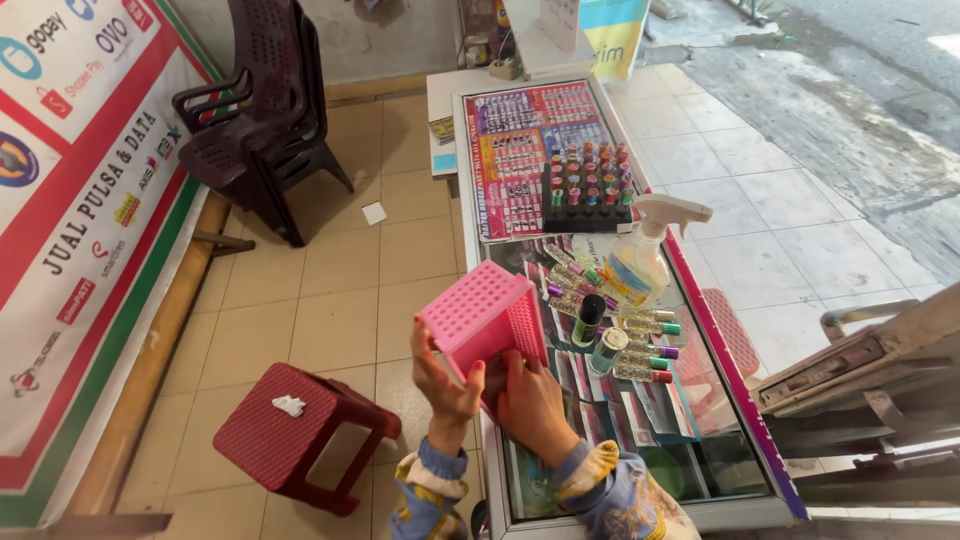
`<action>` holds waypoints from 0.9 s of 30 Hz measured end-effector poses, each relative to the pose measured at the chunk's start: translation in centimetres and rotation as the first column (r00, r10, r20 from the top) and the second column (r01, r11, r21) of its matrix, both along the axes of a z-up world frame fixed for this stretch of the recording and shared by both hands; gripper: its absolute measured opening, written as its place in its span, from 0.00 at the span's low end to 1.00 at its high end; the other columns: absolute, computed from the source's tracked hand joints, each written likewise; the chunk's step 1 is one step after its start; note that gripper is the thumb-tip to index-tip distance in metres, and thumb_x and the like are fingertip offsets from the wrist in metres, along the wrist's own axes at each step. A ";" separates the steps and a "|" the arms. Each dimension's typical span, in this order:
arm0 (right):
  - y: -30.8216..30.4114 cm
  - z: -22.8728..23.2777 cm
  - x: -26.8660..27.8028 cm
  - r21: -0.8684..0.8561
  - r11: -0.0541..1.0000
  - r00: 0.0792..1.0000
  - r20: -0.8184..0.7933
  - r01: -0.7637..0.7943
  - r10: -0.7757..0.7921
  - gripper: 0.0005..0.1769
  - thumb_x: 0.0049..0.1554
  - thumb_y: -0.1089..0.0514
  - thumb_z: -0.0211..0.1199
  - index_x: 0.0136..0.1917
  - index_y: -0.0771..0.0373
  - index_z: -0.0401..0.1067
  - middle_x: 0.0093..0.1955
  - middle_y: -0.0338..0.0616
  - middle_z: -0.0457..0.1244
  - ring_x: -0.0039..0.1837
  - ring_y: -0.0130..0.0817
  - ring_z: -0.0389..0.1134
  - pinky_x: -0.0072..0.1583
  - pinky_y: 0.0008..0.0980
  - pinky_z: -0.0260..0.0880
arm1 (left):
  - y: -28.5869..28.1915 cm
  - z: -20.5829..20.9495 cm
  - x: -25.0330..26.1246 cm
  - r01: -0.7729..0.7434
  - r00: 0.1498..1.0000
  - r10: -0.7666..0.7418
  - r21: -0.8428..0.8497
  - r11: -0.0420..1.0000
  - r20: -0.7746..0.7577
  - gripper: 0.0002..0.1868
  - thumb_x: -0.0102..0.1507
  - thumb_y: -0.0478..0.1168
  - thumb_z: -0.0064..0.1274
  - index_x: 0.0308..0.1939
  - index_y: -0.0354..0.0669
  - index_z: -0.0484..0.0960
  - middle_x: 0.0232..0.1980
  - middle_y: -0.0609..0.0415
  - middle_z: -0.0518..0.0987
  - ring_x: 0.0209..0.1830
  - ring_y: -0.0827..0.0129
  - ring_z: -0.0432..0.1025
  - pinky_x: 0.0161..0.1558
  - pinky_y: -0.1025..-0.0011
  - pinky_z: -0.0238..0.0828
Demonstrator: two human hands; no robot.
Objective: Cleaning a glass display case and organizing small bottles.
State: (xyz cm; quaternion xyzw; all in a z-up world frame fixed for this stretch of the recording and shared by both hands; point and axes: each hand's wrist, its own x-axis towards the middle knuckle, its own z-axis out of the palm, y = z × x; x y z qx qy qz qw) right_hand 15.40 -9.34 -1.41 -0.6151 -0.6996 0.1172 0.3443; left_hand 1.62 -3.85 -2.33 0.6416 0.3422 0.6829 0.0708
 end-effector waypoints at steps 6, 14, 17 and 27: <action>-1.4 0.7 2.5 0.019 0.966 0.942 -0.219 -0.258 0.256 0.17 0.47 0.67 0.55 0.52 0.62 0.70 0.45 0.53 0.69 0.54 0.56 0.70 0.53 0.48 0.71 | -1.4 3.5 1.3 -0.069 0.993 0.061 -0.072 0.995 -0.102 0.49 0.52 0.40 0.55 0.77 0.35 0.55 0.48 0.44 0.71 0.38 0.57 0.70 0.40 0.63 0.71; 0.7 -0.9 0.6 0.100 0.995 1.000 -0.007 -0.017 0.017 0.13 0.48 0.63 0.60 0.48 0.62 0.69 0.46 0.52 0.68 0.53 0.57 0.67 0.51 0.51 0.69 | -1.0 3.8 1.1 0.010 0.997 -0.011 -0.009 1.000 -0.079 0.51 0.52 0.41 0.56 0.78 0.38 0.53 0.50 0.44 0.71 0.39 0.58 0.70 0.42 0.62 0.70; 0.6 -2.0 1.2 0.030 0.991 0.988 -0.080 -0.131 0.133 0.13 0.49 0.64 0.58 0.50 0.60 0.70 0.46 0.51 0.68 0.53 0.56 0.68 0.52 0.51 0.69 | -0.8 3.8 1.1 0.043 0.998 -0.043 -0.002 0.999 -0.047 0.51 0.52 0.42 0.56 0.78 0.38 0.53 0.50 0.43 0.71 0.39 0.58 0.69 0.42 0.62 0.69; -0.7 0.9 1.6 -0.038 0.999 1.000 -0.010 -0.029 0.029 0.17 0.47 0.64 0.58 0.52 0.62 0.68 0.46 0.52 0.69 0.53 0.58 0.67 0.53 0.54 0.68 | 0.2 1.2 1.2 0.262 0.963 -0.259 -0.035 0.964 0.073 0.51 0.54 0.40 0.50 0.80 0.34 0.49 0.58 0.38 0.74 0.53 0.50 0.76 0.57 0.56 0.78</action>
